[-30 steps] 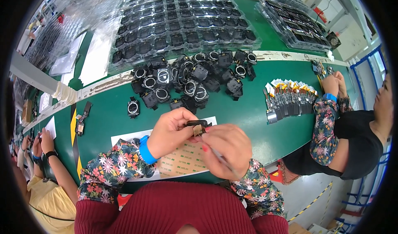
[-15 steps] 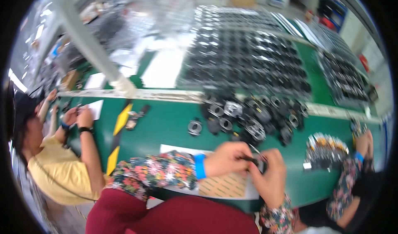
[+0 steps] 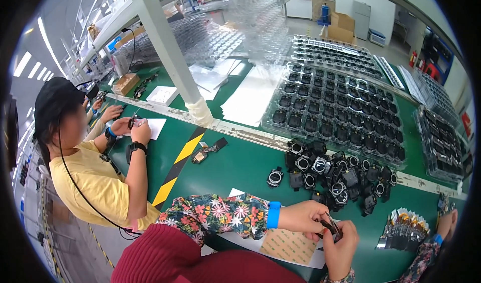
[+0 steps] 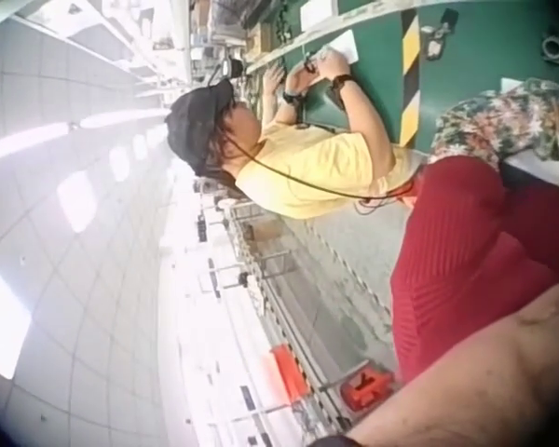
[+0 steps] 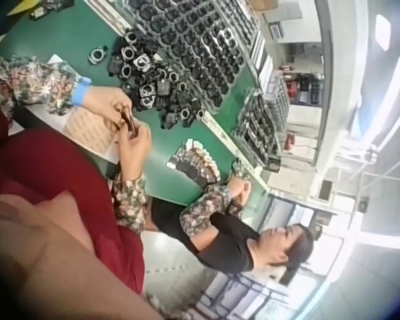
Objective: The person assembles small electronic components using a hand tool at a factory workbench.
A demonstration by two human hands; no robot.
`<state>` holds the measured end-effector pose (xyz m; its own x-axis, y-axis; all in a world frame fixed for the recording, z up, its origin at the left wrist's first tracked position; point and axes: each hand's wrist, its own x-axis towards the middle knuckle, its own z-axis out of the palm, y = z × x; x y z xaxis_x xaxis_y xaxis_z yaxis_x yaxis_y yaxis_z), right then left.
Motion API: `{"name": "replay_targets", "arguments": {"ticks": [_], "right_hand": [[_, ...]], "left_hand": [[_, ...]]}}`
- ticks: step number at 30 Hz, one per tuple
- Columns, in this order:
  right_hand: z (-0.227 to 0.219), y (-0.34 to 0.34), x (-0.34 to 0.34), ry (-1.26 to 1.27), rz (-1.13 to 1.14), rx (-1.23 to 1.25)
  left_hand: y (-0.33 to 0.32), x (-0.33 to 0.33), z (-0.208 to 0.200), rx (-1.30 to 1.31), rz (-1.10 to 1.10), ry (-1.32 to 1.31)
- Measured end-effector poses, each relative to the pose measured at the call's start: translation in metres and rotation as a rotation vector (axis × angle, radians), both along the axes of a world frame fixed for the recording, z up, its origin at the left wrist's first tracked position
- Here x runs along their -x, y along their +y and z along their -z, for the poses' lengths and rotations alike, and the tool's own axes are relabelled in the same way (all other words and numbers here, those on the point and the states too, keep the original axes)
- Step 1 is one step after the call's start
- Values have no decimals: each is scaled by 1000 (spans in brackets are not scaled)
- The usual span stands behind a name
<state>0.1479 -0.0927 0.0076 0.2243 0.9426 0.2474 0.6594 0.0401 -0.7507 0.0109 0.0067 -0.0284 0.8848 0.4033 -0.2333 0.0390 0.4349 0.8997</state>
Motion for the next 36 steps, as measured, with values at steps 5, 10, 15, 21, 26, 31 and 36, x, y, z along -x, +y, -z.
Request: {"name": "replay_targets", "arguments": {"ticks": [5,10,15,21,26,31,36], "right_hand": [[4,1,-3,15,9,-14],[-2,1,0,11,26,40],[6,-4,4,339,10,7],[8,-9,-14,243,-98,-57],[-1,-8,7,101,-265,35],[-4,-11,12,-112,-324,92],[-4,-15,15,-325,-322,74]], "left_hand": [[-4,0,-14,-218,-88,21],[-3,4,-29,-322,-62,72],[5,15,-26,-484,-100,2],[35,89,-41,-367,-452,-48],[44,188,-29,-561,-955,229],[35,235,-11,-1393,-1144,1042],[43,248,-12,-1585,-1142,1176]]}}
